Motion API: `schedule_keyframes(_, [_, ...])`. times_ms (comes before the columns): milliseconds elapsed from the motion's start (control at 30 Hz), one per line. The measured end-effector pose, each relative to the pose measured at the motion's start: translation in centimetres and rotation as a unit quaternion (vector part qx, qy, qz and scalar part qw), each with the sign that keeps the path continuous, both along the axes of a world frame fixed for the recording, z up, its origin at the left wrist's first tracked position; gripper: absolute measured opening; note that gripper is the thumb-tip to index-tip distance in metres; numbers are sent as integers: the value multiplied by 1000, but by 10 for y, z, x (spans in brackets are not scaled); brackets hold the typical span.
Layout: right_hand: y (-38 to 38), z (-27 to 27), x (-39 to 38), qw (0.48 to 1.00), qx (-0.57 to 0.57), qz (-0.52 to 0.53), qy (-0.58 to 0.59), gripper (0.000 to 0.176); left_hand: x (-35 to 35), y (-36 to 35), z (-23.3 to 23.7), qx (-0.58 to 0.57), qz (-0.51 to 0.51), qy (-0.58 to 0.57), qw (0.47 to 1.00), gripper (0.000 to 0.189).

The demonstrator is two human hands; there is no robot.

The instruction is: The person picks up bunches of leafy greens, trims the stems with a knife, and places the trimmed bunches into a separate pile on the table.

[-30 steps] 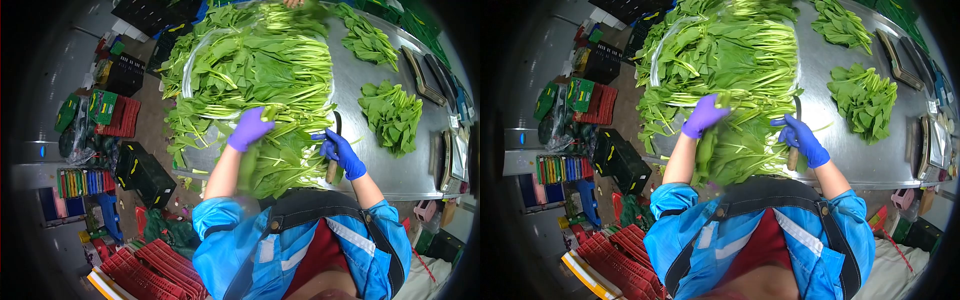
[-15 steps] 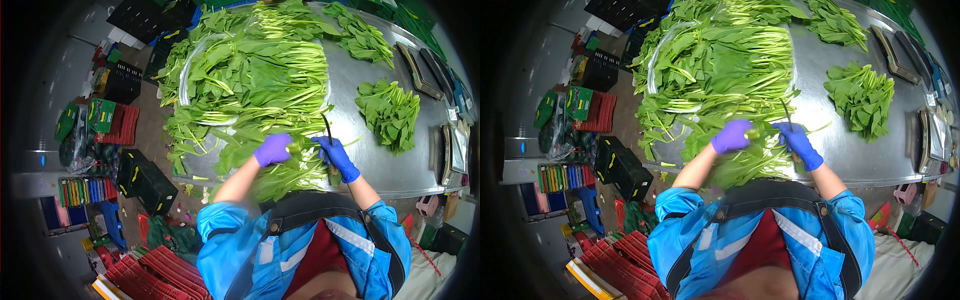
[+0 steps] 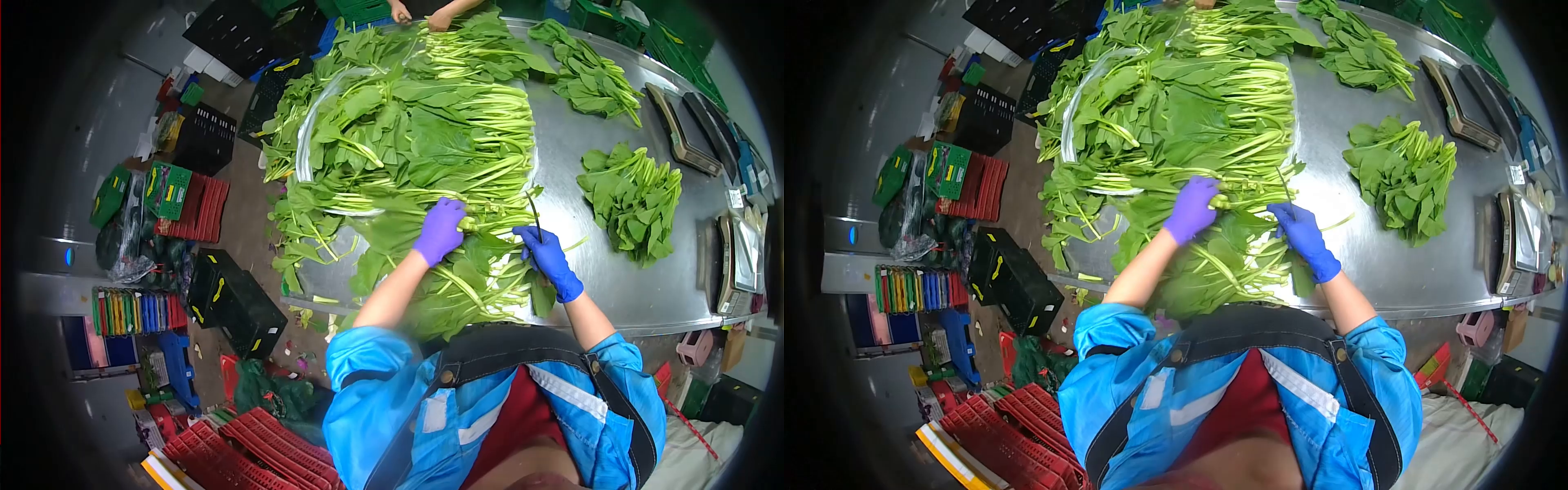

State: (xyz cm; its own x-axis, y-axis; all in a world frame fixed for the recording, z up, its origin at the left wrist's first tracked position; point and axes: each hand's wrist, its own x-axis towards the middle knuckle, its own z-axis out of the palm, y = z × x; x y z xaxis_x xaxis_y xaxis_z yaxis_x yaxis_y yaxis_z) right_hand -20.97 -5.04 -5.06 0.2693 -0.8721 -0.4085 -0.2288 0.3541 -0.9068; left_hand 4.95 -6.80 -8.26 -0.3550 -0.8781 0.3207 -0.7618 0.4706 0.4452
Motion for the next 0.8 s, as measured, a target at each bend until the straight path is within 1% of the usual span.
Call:
schedule_keyframes(33, [0,-3,-1,999,-41,-2,22,29,-3,6,27,-40,0,60,997,24])
schedule_keyframes(67, [0,-3,1,999,-39,-4,20,29,-4,13,51,-39,-2,58,998,24])
schedule_keyframes(133, [1,5,3,989,-140,34,45,27,-10,29,90,52,-71,218,972,25])
schedule_keyframes(167, [1,16,7,981,-168,56,84,28,-14,36,104,93,-90,236,963,25])
schedule_keyframes(200, [1,25,13,981,-167,57,85,28,-16,39,103,93,-90,237,963,25])
schedule_keyframes(233, [2,33,18,947,-296,82,95,33,-20,42,102,134,-84,222,962,25])
schedule_keyframes(267, [2,41,22,896,-420,104,103,40,-25,45,102,174,-80,205,960,25])
schedule_keyframes(300, [1,51,23,896,-388,146,161,53,-31,48,103,204,-35,199,958,26])
schedule_keyframes(333, [1,55,26,896,-388,144,163,53,-34,49,102,204,-38,198,958,26])
schedule_keyframes(400, [-1,59,29,877,-354,202,257,55,-38,51,100,161,-61,152,973,26])
schedule_keyframes(433, [-1,52,28,868,-375,207,251,49,-37,53,99,161,-60,153,973,26])
schedule_keyframes(467, [-2,47,25,867,-375,209,251,49,-36,57,98,147,-67,171,972,25])
schedule_keyframes(533, [-9,33,14,861,-360,217,286,47,-28,60,95,130,-69,189,971,23])
schedule_keyframes(567, [-12,29,13,872,-347,185,292,45,-22,61,95,131,-59,212,967,21])
schedule_keyframes(600, [-14,29,5,871,-313,195,323,40,-17,60,94,130,-50,233,962,20])
schedule_keyframes(633, [-12,27,3,912,-281,171,246,37,-14,59,94,128,-47,233,963,20])
schedule_keyframes(667, [-8,37,5,944,-245,147,167,35,-14,59,98,135,-38,236,962,18])
schedule_keyframes(700, [-3,50,9,944,-242,150,168,35,-15,62,99,145,-28,239,960,16])
schedule_keyframes(767, [6,73,25,963,-207,171,1,33,-25,62,97,170,-30,239,956,16])
schedule_keyframes(800, [9,68,34,962,-223,157,-4,30,-30,60,97,191,-33,238,952,16])
